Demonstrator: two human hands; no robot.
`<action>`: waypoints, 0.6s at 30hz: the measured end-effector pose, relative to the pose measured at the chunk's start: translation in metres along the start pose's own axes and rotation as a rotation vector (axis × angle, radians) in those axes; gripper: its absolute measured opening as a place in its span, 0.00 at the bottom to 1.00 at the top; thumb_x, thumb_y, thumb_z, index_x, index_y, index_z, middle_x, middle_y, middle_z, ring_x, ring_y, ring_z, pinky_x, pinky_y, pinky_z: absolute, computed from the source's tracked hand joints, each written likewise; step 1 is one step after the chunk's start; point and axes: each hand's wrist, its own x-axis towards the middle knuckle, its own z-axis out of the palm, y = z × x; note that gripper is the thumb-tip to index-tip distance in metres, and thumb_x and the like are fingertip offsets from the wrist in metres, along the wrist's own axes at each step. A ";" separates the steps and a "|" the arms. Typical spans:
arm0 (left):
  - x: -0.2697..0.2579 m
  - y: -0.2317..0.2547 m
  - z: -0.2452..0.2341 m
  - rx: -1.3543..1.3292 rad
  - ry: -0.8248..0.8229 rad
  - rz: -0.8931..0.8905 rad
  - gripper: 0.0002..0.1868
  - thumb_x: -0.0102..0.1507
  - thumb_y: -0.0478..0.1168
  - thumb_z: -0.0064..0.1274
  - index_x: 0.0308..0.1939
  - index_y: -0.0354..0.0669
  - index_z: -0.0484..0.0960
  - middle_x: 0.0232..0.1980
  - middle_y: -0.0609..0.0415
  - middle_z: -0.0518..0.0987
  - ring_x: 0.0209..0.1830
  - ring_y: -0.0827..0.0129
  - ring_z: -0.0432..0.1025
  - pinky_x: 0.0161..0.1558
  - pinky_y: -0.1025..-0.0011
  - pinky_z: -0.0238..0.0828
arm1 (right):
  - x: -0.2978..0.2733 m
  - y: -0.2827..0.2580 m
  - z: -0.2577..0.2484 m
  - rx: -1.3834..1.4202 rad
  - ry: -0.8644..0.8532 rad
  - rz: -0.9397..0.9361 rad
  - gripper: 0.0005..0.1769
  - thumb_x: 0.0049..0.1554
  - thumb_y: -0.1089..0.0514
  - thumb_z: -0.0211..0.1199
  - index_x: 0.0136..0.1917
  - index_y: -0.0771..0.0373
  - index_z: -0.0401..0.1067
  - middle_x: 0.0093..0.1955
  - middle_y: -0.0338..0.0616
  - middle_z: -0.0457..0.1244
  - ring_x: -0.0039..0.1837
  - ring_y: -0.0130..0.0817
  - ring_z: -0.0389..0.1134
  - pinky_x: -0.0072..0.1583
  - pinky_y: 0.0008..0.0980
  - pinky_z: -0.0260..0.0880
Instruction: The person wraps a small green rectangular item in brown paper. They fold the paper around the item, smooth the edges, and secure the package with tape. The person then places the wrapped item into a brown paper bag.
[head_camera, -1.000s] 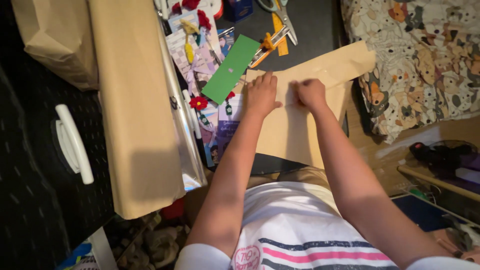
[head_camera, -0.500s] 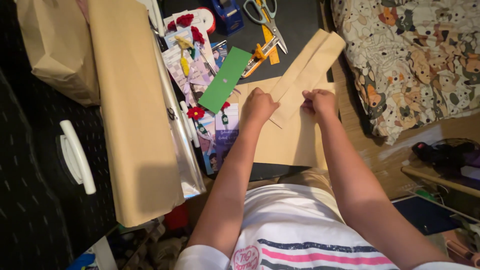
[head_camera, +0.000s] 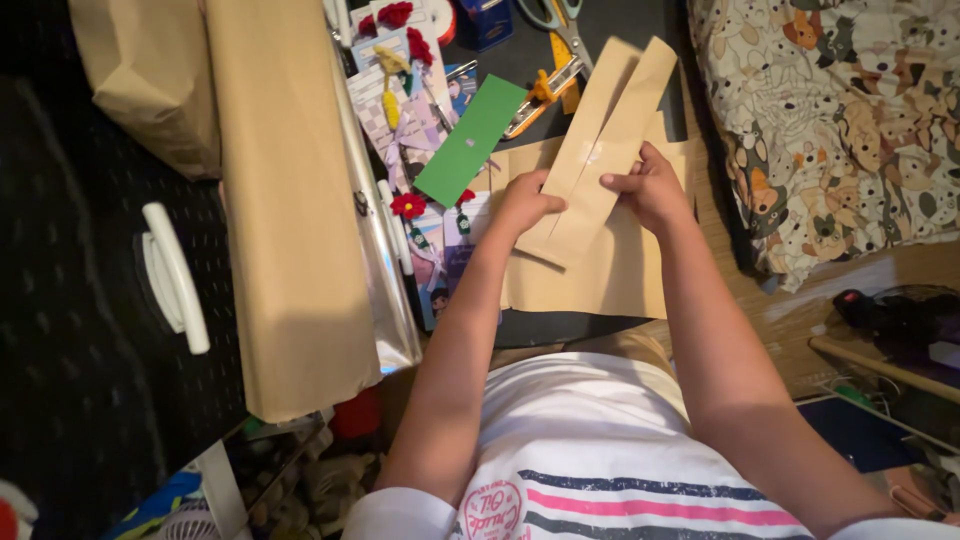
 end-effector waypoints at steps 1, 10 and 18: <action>-0.003 -0.003 -0.004 0.062 0.010 -0.047 0.27 0.53 0.37 0.66 0.56 0.34 0.84 0.48 0.46 0.88 0.46 0.63 0.84 0.50 0.69 0.79 | 0.003 0.001 0.004 -0.043 -0.024 -0.010 0.31 0.51 0.70 0.70 0.67 0.65 0.66 0.57 0.46 0.70 0.57 0.39 0.74 0.58 0.43 0.78; -0.024 0.009 -0.019 0.276 0.187 0.176 0.40 0.47 0.43 0.76 0.60 0.36 0.76 0.55 0.43 0.83 0.56 0.55 0.77 0.57 0.63 0.73 | -0.011 -0.005 0.050 -1.025 0.510 -0.369 0.39 0.46 0.56 0.85 0.60 0.65 0.62 0.56 0.53 0.64 0.57 0.46 0.69 0.56 0.41 0.72; -0.048 0.030 0.020 1.219 0.360 0.266 0.35 0.62 0.44 0.66 0.70 0.47 0.68 0.59 0.50 0.77 0.60 0.55 0.74 0.59 0.58 0.73 | -0.011 -0.012 0.053 -1.599 0.006 -0.727 0.26 0.43 0.61 0.72 0.57 0.56 0.73 0.60 0.43 0.64 0.59 0.48 0.67 0.55 0.45 0.72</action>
